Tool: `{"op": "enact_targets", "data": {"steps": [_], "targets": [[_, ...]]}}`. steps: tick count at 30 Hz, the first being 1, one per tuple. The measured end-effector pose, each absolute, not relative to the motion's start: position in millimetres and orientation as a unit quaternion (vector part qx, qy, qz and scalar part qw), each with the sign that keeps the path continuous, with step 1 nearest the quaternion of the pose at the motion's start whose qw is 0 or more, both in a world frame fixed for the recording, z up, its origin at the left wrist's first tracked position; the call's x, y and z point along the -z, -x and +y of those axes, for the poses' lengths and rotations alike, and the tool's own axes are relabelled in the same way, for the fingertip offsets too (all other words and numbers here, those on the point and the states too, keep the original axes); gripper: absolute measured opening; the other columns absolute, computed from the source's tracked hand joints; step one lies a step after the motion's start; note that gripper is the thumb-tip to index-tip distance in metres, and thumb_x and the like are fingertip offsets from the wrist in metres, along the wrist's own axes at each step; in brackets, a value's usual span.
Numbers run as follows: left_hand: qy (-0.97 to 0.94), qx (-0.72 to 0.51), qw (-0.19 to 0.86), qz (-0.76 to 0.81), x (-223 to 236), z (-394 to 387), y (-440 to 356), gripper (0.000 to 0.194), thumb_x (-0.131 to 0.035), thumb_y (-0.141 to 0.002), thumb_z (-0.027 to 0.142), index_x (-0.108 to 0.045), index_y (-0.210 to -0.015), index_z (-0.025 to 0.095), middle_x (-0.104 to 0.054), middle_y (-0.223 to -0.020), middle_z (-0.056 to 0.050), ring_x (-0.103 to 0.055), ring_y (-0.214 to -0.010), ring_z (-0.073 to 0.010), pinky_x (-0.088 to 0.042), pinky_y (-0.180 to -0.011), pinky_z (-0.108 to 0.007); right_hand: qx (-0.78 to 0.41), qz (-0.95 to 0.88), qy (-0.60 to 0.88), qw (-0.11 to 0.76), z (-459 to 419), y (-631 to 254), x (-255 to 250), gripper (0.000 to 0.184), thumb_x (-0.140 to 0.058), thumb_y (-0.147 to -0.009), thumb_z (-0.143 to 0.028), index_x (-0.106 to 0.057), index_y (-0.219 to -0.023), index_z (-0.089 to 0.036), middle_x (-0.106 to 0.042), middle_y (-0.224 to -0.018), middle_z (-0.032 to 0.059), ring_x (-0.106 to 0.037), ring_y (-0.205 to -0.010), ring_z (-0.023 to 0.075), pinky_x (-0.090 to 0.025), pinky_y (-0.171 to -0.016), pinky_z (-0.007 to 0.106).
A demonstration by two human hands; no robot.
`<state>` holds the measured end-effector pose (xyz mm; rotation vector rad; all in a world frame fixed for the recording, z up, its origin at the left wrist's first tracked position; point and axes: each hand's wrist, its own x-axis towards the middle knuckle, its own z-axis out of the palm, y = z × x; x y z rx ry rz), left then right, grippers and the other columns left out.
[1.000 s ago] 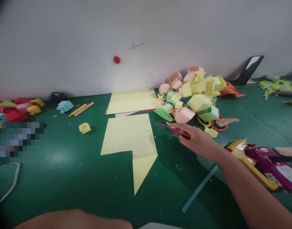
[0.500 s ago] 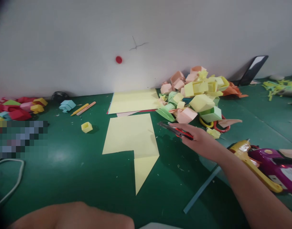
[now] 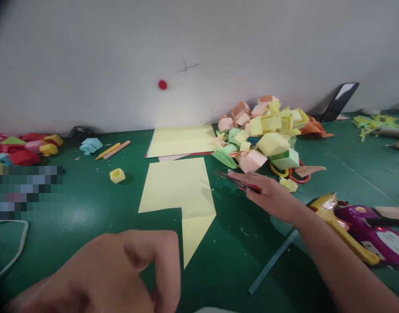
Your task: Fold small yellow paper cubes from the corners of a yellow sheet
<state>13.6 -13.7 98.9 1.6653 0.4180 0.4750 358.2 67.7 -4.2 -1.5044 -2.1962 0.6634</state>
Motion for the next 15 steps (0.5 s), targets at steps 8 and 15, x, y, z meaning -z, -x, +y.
{"op": "enact_targets", "data": {"steps": [8,15], "targets": [[-0.813,-0.156,0.427,0.364,-77.3,15.4,-21.0,0.037,-0.045,-0.096,0.016,-0.074,-0.114,0.033,-0.065,-0.101,-0.002,-0.062,-0.084,-0.0146,-0.052,-0.07,-0.026,-0.233,-0.797,0.521,0.196,67.3,-357.7,0.3,0.057,-0.047,-0.092,-0.024,-0.048,-0.146,-0.042,-0.064,-0.129,0.001,-0.064,-0.112,0.0282,-0.055,-0.091,0.041],[-0.874,-0.124,0.241,0.404,-26.8,37.9,-4.6,0.036,-0.049,-0.093,0.013,-0.073,-0.116,0.028,-0.066,-0.108,-0.004,-0.063,-0.098,-0.02,-0.052,-0.089,-0.037,-0.248,-0.791,0.522,0.201,65.6,-356.6,-1.8,0.06,-0.044,-0.091,-0.019,-0.048,-0.146,-0.042,-0.062,-0.134,0.0003,-0.061,-0.119,0.0302,-0.049,-0.101,0.048]]}}
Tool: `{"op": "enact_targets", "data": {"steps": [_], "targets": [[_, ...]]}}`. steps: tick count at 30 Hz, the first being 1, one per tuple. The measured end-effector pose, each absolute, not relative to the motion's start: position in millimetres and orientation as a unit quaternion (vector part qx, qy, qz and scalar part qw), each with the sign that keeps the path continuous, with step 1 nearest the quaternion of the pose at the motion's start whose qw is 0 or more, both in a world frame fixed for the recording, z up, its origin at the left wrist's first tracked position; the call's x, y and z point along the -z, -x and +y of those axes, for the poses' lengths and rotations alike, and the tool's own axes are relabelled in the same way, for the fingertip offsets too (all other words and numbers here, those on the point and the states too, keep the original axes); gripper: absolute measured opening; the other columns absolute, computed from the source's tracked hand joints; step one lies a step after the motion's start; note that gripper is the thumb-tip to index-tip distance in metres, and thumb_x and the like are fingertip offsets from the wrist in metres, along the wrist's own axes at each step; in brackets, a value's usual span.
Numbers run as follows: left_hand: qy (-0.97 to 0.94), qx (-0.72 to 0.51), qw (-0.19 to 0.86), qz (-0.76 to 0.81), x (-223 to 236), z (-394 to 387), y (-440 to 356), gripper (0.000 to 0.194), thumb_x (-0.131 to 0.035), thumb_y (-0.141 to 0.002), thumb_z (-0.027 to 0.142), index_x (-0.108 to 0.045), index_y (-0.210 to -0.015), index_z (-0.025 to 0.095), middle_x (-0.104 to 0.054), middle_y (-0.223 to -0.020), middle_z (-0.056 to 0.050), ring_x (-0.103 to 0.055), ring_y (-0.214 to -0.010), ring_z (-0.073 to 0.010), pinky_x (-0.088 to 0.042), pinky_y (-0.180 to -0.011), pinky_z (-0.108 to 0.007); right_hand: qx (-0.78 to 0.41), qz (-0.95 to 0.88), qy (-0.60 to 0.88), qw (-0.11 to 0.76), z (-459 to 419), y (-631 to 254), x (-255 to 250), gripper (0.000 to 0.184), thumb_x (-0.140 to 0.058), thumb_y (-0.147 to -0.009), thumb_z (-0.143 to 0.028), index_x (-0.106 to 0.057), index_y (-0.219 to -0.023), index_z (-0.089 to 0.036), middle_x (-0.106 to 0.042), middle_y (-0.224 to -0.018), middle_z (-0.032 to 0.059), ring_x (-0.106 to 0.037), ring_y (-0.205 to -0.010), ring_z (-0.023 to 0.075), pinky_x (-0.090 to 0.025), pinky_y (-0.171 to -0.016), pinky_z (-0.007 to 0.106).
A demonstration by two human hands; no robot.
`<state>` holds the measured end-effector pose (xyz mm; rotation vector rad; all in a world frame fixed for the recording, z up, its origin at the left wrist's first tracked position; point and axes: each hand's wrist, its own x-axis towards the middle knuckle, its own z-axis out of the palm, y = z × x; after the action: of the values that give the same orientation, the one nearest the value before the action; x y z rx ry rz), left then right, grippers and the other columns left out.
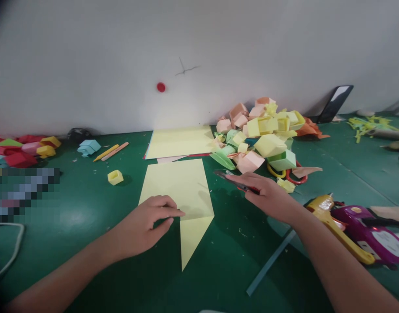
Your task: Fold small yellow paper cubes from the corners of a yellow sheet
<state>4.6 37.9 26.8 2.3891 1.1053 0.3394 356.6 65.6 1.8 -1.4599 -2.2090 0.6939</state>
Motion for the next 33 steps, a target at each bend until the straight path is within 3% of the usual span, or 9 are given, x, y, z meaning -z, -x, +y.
{"op": "enact_targets", "data": {"steps": [7,9,13,17,26,33], "targets": [[-0.868,-0.157,0.221,0.416,-8.4,34.2,11.1,0.036,-0.047,-0.095,0.013,-0.07,-0.12,0.027,-0.065,-0.113,-0.006,-0.061,-0.102,-0.0205,-0.054,-0.086,-0.034,-0.248,-0.778,0.531,0.226,67.7,-359.0,3.4,0.073,-0.051,-0.083,-0.017,-0.04,-0.15,-0.043,-0.048,-0.153,-0.0062,-0.05,-0.136,0.0334,-0.047,-0.107,0.049],[-0.872,-0.169,0.203,0.413,-5.2,32.7,12.5,0.036,-0.046,-0.095,0.012,-0.069,-0.12,0.026,-0.065,-0.112,-0.006,-0.06,-0.102,-0.021,-0.053,-0.086,-0.036,-0.264,-0.767,0.534,0.238,66.6,-358.2,2.8,0.074,-0.052,-0.083,-0.017,-0.038,-0.152,-0.041,-0.049,-0.152,-0.0046,-0.054,-0.132,0.034,-0.05,-0.103,0.049],[-0.879,-0.176,0.177,0.406,-0.9,32.0,11.9,0.037,-0.045,-0.094,0.011,-0.068,-0.12,0.025,-0.064,-0.113,-0.007,-0.058,-0.106,-0.0224,-0.051,-0.09,-0.039,-0.313,-0.726,0.56,0.246,62.6,-355.5,-1.3,0.071,-0.049,-0.086,-0.018,-0.039,-0.153,-0.035,-0.069,-0.13,0.0006,-0.068,-0.109,0.0315,-0.06,-0.082,0.042],[-0.887,-0.162,0.164,0.399,2.1,32.0,10.4,0.037,-0.045,-0.095,0.012,-0.068,-0.121,0.026,-0.063,-0.116,-0.007,-0.056,-0.11,-0.0237,-0.049,-0.093,-0.041,-0.32,-0.703,0.578,0.265,62.3,-356.0,-1.9,0.066,-0.05,-0.084,-0.02,-0.048,-0.149,-0.034,-0.073,-0.121,0.0004,-0.071,-0.089,0.0274,-0.059,-0.062,0.034],[-0.901,-0.148,0.145,0.381,7.9,30.9,10.5,0.036,-0.046,-0.094,0.012,-0.066,-0.121,0.025,-0.062,-0.121,-0.008,-0.054,-0.116,-0.025,-0.045,-0.098,-0.043,-0.337,-0.688,0.57,0.295,61.1,-349.9,-5.8,0.067,-0.044,-0.083,-0.018,-0.049,-0.148,-0.031,-0.068,-0.13,0.0004,-0.069,-0.094,0.0256,-0.058,-0.063,0.032],[-0.916,-0.145,0.142,0.345,7.3,30.1,9.5,0.043,-0.048,-0.093,0.011,-0.061,-0.13,0.028,-0.059,-0.128,-0.007,-0.051,-0.119,-0.0259,-0.043,-0.1,-0.045,-0.333,-0.703,0.551,0.303,63.7,-356.2,2.6,0.067,-0.047,-0.083,-0.019,-0.049,-0.148,-0.033,-0.069,-0.128,-0.0003,-0.066,-0.076,0.0203,-0.054,-0.056,0.03]]}}
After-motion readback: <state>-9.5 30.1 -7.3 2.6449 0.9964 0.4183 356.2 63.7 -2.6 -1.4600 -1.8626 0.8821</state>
